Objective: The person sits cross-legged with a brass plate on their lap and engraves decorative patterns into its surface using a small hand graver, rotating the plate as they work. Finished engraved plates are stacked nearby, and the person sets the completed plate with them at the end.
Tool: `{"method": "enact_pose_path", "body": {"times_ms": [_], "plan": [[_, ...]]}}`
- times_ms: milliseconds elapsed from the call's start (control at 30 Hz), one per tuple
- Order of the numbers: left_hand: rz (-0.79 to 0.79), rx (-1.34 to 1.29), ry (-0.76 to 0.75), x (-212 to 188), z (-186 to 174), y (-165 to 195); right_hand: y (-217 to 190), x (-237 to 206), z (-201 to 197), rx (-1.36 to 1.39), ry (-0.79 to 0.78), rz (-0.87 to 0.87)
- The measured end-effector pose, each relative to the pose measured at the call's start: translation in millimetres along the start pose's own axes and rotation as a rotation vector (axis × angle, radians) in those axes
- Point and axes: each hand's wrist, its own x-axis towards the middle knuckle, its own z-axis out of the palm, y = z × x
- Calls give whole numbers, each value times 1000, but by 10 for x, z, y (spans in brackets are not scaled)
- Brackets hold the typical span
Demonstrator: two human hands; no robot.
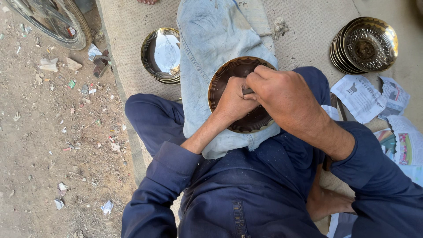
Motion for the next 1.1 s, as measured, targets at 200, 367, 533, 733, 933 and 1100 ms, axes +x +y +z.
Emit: {"method": "enact_pose_path", "body": {"times_ms": [200, 367, 533, 733, 933, 1100], "plan": [[14, 15, 18, 7, 11, 39, -5, 5, 12, 4, -7, 39], [-67, 195, 36, -17, -83, 328, -40, 25, 11, -55, 2, 29], [339, 297, 196, -286, -479, 625, -41, 78, 18, -88, 59, 77], [-46, 436, 500, -682, -638, 522, -31, 252, 64, -107, 85, 111], [-51, 400, 534, -802, -632, 337, -185, 377, 134, -122, 52, 40], [-9, 377, 547, -824, -662, 324, -246, 428, 151, -118, 41, 51]]}}
